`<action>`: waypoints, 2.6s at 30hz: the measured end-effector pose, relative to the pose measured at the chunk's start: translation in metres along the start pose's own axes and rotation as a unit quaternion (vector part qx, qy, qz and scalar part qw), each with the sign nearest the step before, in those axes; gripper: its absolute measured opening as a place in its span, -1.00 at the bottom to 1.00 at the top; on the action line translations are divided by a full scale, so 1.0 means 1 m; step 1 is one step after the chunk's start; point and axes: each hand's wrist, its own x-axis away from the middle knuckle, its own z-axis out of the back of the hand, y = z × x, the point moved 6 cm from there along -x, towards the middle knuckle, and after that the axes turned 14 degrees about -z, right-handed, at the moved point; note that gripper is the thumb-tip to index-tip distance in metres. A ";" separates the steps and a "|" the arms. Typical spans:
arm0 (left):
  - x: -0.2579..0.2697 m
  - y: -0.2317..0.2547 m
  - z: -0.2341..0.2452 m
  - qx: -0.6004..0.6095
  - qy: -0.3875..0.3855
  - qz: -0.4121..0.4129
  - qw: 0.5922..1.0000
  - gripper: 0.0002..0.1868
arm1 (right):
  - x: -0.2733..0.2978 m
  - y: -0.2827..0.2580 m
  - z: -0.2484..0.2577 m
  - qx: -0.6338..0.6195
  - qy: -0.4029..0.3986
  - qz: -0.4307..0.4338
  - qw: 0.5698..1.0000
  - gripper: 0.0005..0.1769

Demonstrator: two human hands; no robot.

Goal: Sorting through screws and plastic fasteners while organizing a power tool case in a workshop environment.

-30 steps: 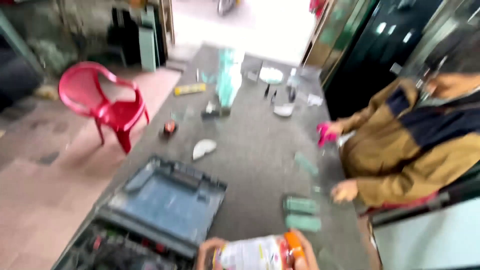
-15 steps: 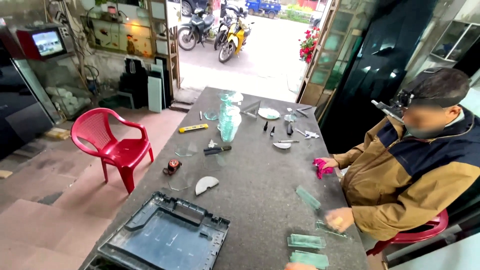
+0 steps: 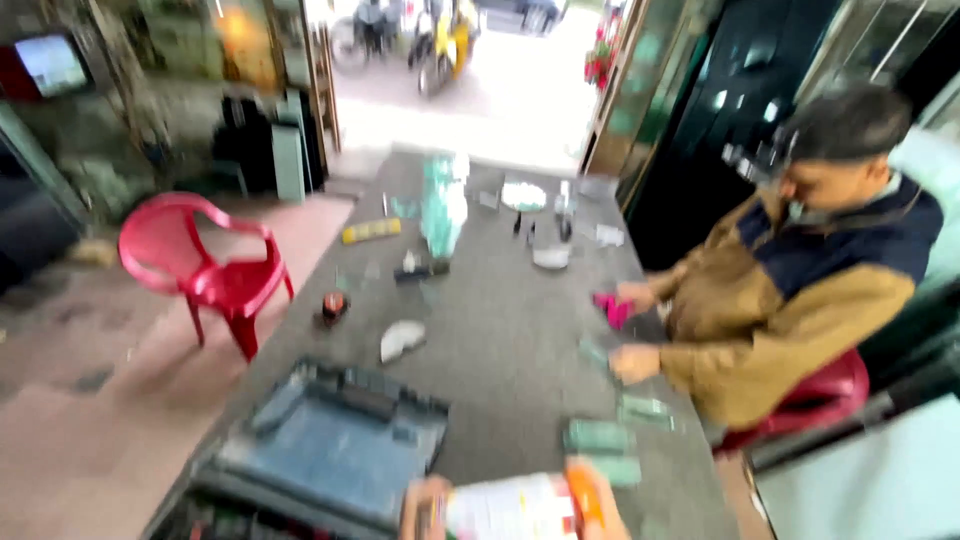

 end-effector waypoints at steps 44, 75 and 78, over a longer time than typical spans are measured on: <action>0.083 -0.065 0.094 -0.503 -0.196 -0.016 0.841 -0.61 | -0.011 -0.093 -0.108 0.504 0.024 -0.136 0.853 -0.11; 0.145 0.067 -0.012 -0.019 -0.131 0.076 0.988 -0.31 | 0.157 -0.159 -0.149 -0.119 -0.058 -0.456 0.880 -0.20; 0.145 0.106 -0.027 -0.019 -0.120 0.082 0.989 -0.49 | 0.164 -0.188 -0.144 -0.093 -0.060 -0.483 0.868 -0.26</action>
